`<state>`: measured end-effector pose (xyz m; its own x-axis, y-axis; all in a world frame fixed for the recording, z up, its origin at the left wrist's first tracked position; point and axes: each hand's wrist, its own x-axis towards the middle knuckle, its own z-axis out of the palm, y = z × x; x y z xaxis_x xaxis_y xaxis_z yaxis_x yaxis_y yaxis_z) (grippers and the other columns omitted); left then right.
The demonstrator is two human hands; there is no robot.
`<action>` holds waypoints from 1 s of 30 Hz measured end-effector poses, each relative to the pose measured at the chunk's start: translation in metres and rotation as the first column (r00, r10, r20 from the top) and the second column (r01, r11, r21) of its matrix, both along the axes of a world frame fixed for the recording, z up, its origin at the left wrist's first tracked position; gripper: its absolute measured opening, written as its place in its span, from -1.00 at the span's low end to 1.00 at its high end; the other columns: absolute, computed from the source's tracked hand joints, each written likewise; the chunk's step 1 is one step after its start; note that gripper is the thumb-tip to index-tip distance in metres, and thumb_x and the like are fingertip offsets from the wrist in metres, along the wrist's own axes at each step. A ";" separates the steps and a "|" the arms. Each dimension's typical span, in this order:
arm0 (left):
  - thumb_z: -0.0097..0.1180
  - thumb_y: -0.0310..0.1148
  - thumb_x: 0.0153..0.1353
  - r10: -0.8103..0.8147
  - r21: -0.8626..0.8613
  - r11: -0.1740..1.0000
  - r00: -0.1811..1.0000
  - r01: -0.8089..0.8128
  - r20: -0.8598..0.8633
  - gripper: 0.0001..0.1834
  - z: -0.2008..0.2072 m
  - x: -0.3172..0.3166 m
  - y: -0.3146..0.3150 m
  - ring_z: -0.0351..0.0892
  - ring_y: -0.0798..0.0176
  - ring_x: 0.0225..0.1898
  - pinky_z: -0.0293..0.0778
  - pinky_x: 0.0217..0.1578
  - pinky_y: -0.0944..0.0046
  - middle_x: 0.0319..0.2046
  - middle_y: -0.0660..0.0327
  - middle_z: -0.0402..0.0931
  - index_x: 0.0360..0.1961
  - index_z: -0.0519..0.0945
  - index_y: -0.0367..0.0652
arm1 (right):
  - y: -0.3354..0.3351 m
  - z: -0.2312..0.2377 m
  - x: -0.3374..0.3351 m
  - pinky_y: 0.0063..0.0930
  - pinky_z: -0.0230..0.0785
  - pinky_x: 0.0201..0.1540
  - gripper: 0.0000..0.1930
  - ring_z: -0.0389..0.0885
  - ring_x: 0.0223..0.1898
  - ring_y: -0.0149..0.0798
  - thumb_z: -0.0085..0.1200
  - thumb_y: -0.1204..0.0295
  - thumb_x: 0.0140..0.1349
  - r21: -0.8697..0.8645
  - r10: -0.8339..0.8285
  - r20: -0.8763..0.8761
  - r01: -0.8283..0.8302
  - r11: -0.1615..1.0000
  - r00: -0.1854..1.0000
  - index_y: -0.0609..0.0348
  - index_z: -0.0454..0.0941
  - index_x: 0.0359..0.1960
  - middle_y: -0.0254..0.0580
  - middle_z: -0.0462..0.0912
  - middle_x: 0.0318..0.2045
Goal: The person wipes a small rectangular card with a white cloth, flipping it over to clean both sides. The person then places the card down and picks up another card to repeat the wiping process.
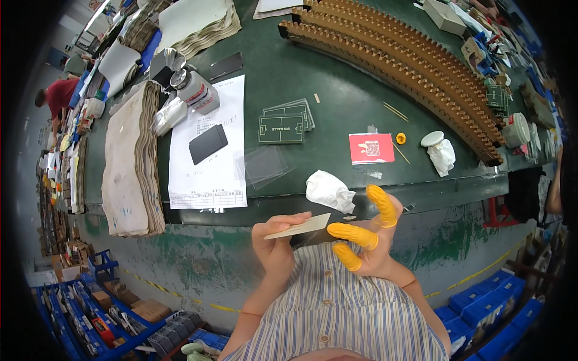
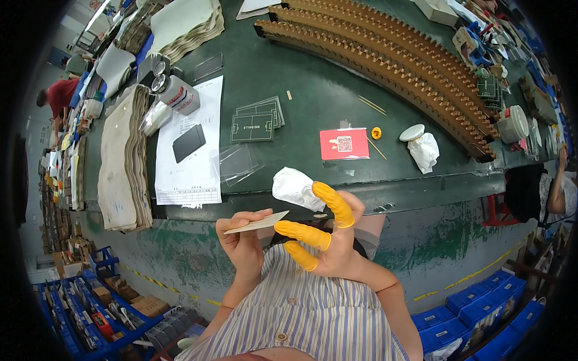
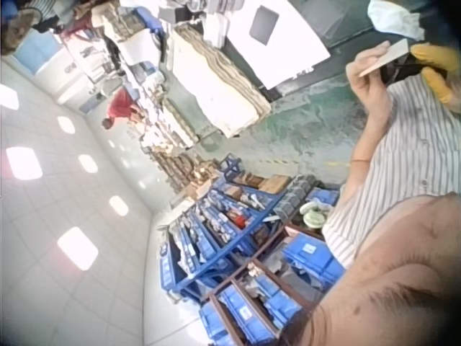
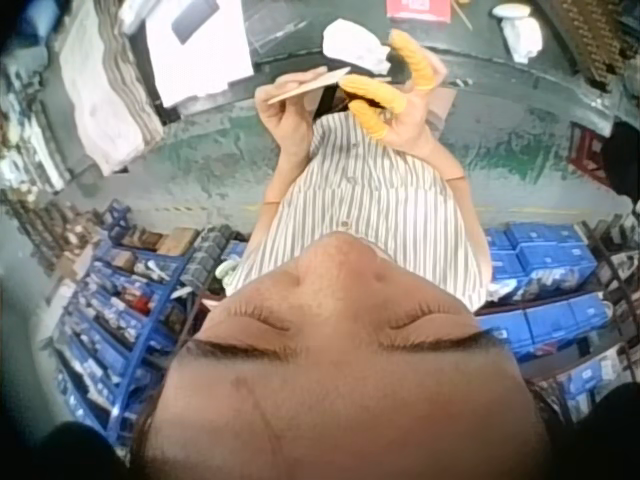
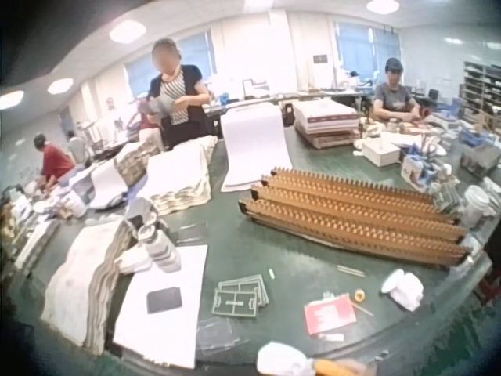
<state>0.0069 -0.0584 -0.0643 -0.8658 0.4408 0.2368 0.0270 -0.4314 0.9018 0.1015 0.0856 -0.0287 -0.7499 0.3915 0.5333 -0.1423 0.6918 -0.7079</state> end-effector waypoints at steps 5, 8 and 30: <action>-0.11 -0.61 0.29 -0.006 0.028 1.000 1.000 0.006 -0.008 -0.89 -0.002 0.000 0.000 0.59 -0.10 -0.13 0.51 -0.05 0.02 -0.25 -0.07 0.54 -0.23 0.31 -0.17 | 0.001 0.000 0.000 -0.26 0.12 0.12 -0.67 0.05 0.13 -0.03 0.28 0.27 -0.09 0.018 0.013 0.007 -0.013 1.000 1.000 -0.12 0.69 -0.20 0.02 0.22 0.19; -0.11 -0.61 0.28 -0.008 0.029 1.000 1.000 0.008 -0.007 -0.88 -0.002 0.000 0.000 0.59 -0.10 -0.13 0.52 -0.05 0.02 -0.25 -0.07 0.54 -0.23 0.31 -0.17 | 0.003 0.005 0.000 -0.26 0.12 0.12 -0.67 0.05 0.13 -0.03 0.28 0.27 -0.09 0.077 0.015 0.048 -0.018 0.997 0.999 -0.12 0.69 -0.20 0.01 0.21 0.19; -0.15 -0.62 0.29 0.034 -0.024 0.999 0.990 -0.037 -0.137 -0.89 0.001 -0.002 -0.003 0.59 -0.07 -0.15 0.49 -0.03 -0.08 -0.27 -0.05 0.52 -0.24 0.31 -0.16 | -0.004 -0.016 0.012 -0.09 -0.01 0.02 -0.74 0.02 0.11 -0.01 0.28 0.25 -0.09 0.067 -0.108 0.049 0.104 0.992 0.993 -0.29 0.68 -0.28 0.01 0.14 0.12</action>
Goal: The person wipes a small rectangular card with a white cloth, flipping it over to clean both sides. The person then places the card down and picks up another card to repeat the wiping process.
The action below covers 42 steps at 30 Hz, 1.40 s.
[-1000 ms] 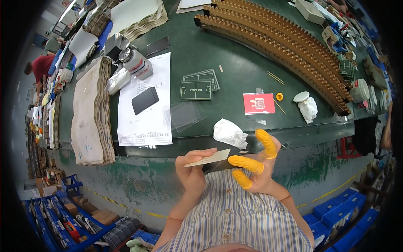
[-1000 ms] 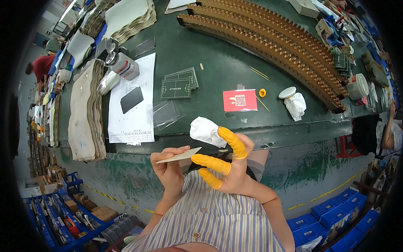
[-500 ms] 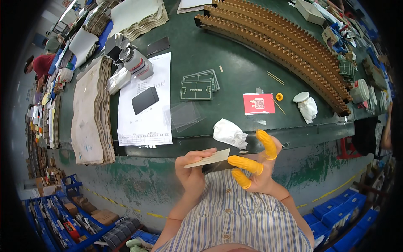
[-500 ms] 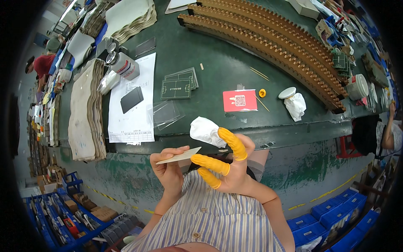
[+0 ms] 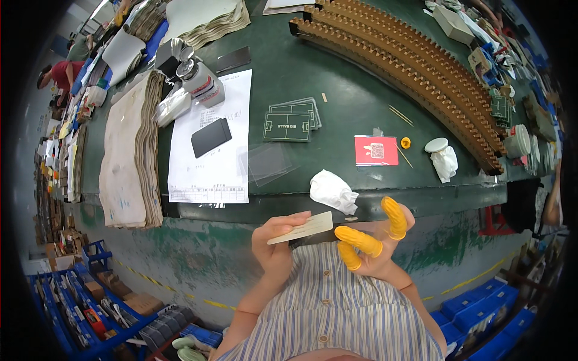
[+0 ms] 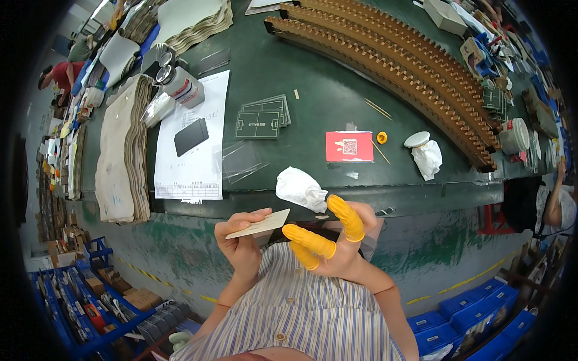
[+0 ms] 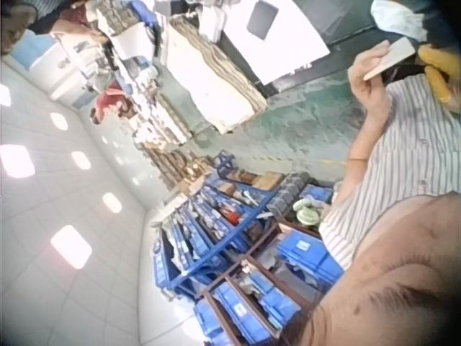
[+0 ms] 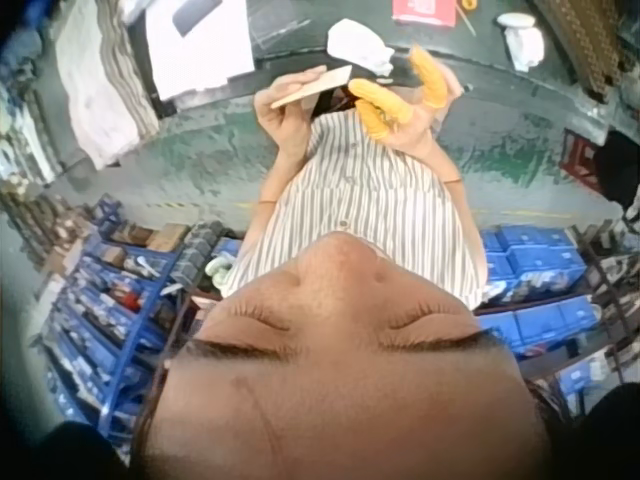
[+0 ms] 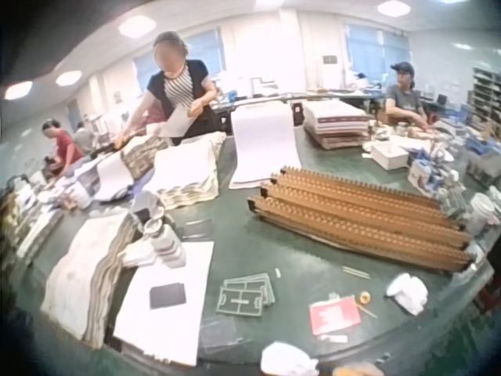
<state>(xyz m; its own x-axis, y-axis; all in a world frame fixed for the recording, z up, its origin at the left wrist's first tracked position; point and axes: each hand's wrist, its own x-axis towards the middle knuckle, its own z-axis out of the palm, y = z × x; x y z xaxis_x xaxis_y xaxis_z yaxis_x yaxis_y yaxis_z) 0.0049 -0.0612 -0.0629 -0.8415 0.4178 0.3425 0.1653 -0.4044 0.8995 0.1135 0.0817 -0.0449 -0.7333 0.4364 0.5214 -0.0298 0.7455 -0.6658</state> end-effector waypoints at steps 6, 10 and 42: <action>-0.13 -0.61 0.28 0.010 0.014 1.000 0.998 -0.009 -0.066 -0.88 -0.005 -0.001 -0.004 0.58 -0.14 -0.13 0.51 -0.06 -0.04 -0.24 -0.09 0.55 -0.20 0.39 -0.19 | 0.004 0.004 -0.004 -0.11 -0.02 0.00 -0.76 0.01 0.08 -0.03 0.26 0.23 -0.06 0.260 0.038 -0.033 -0.028 0.965 0.999 -0.38 0.68 -0.28 -0.05 0.13 0.11; -0.12 -0.58 0.28 0.018 0.027 0.999 0.997 -0.016 -0.082 -0.86 -0.008 -0.001 -0.004 0.58 -0.16 -0.12 0.52 -0.07 0.00 -0.23 -0.11 0.56 -0.17 0.44 -0.20 | 0.001 0.009 -0.006 -0.30 0.13 -0.09 -0.58 0.09 0.01 -0.10 0.30 0.23 -0.07 0.238 -0.001 0.007 -0.001 0.971 1.000 -0.38 0.58 -0.08 -0.22 0.18 -0.01; -0.10 -0.44 0.33 -0.194 0.132 0.980 0.859 0.148 0.473 -0.93 0.003 0.007 0.001 0.58 -0.04 -0.10 0.58 -0.09 0.11 -0.23 -0.03 0.52 -0.22 0.31 -0.17 | 0.003 0.005 -0.014 -0.12 -0.10 0.21 -0.58 0.05 0.17 -0.01 0.28 0.15 -0.08 -0.183 0.234 0.007 -0.229 0.956 0.972 -0.08 0.64 -0.12 0.08 0.08 0.25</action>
<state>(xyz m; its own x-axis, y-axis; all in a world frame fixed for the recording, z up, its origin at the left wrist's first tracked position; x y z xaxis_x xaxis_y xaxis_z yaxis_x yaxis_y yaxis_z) 0.0122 -0.0597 -0.0601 -0.8288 0.5578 -0.0446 -0.3581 -0.4675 0.8082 0.0998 0.0842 -0.0399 -0.8389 0.3374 0.4270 -0.1664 0.5880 -0.7915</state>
